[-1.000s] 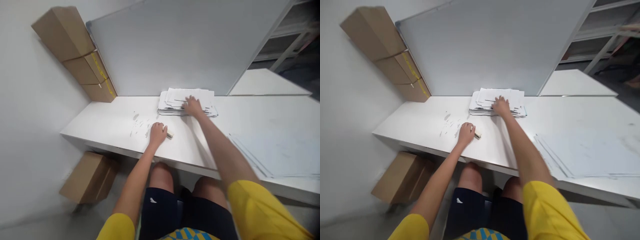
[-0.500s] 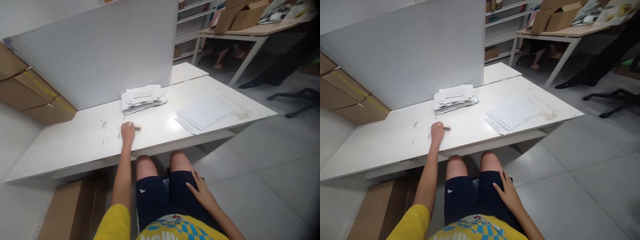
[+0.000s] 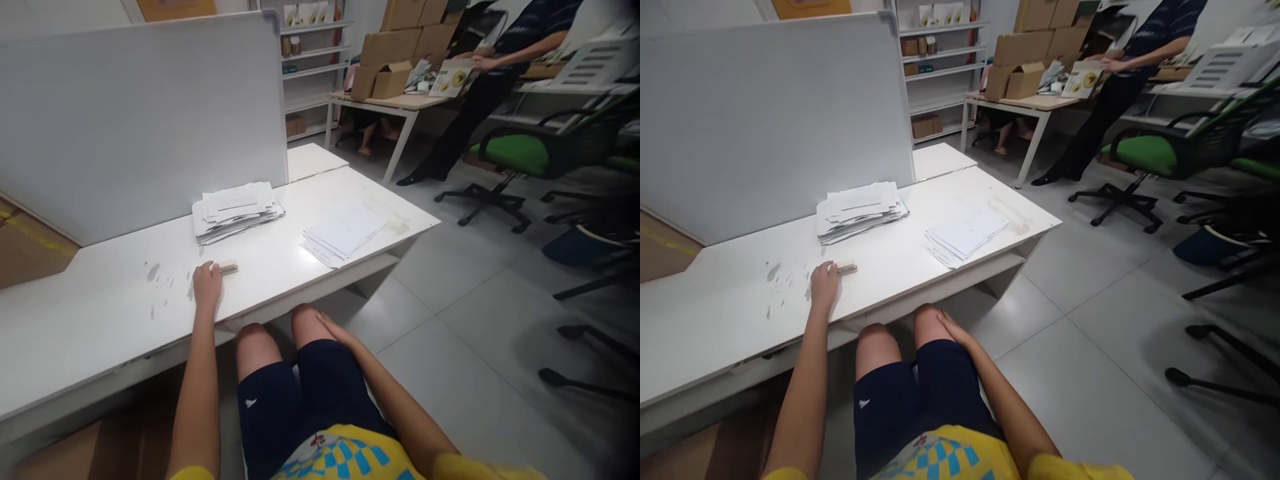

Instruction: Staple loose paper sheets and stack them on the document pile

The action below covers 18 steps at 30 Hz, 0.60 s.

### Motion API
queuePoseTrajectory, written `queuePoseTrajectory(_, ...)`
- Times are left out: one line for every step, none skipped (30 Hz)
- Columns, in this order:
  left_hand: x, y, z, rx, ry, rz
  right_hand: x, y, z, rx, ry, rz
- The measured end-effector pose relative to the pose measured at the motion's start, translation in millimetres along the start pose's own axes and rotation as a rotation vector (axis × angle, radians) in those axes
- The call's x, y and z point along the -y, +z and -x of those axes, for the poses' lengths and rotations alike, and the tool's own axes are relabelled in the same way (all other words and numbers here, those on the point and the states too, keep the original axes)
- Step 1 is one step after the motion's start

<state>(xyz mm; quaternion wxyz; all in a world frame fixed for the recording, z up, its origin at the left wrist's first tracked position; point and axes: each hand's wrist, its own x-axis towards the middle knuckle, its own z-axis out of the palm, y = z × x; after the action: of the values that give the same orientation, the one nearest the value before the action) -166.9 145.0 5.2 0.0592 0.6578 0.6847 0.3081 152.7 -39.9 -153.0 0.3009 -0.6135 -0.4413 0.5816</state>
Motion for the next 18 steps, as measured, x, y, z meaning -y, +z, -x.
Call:
queuePoseTrajectory(2.2,1.2,0.0,-0.008,-0.004,0.004,-6.4,3.5,10.8,-0.002,-0.009,0.055)
queuePoseTrajectory(4.1,2.4,0.2,-0.011,-0.004,0.011,-11.4,6.8,20.1,-0.003,-0.026,0.128)
queuePoseTrajectory(5.5,3.5,0.5,-0.007,0.0,0.018,-14.1,9.5,26.7,0.012,-0.054,0.272)
queuePoseTrajectory(6.5,4.2,1.0,0.002,0.007,0.025,-13.7,11.2,29.9,-0.006,-0.065,0.41)
queuePoseTrajectory(7.0,4.5,1.5,0.013,0.014,0.03,-10.0,11.5,29.1,-0.038,-0.049,0.518)
queuePoseTrajectory(7.2,4.4,2.0,0.025,0.015,0.034,-3.1,10.2,24.2,-0.047,-0.034,0.583)
queuePoseTrajectory(7.2,4.1,2.4,0.034,0.009,0.035,6.1,7.6,15.9,-0.042,-0.029,0.598)
queuePoseTrajectory(7.3,3.8,2.6,0.041,-0.002,0.033,16.4,4.1,5.4,-0.023,-0.03,0.586)
queuePoseTrajectory(7.6,3.5,2.7,0.045,-0.013,0.031,26.4,0.5,-5.6,-0.002,-0.039,0.565)
queuePoseTrajectory(8.1,3.4,2.6,0.048,-0.021,0.03,35.0,-2.4,-15.1,0.005,-0.049,0.546)
queuePoseTrajectory(9.0,3.7,2.4,0.046,-0.026,0.031,41.4,-4.0,-21.4,-0.006,-0.052,0.538)
queuePoseTrajectory(10.1,4.2,2.2,0.037,-0.025,0.034,45.4,-4.1,-23.1,-0.038,-0.046,0.544)
queuePoseTrajectory(11.2,4.9,2.1,0.023,-0.02,0.042,47.2,-3.2,-19.5,-0.073,-0.036,0.558)
queuePoseTrajectory(12.2,5.8,2.1,0.009,-0.016,0.053,47.7,-2.0,-10.5,-0.082,-0.037,0.574)
queuePoseTrajectory(12.8,6.6,2.3,-0.001,-0.015,0.061,48.1,-2.0,3.2,-0.03,-0.054,0.579)
queuePoseTrajectory(12.7,7.2,2.9,-0.01,-0.015,0.066,49.7,-4.5,20.2,0.07,-0.091,0.564)
queuePoseTrajectory(12.0,7.5,3.7,-0.015,-0.016,0.063,53.5,-10.5,38.7,0.223,-0.159,0.516)
queuePoseTrajectory(10.6,7.4,4.8,-0.017,-0.017,0.053,60.5,-20.8,56.1,0.398,-0.249,0.43)
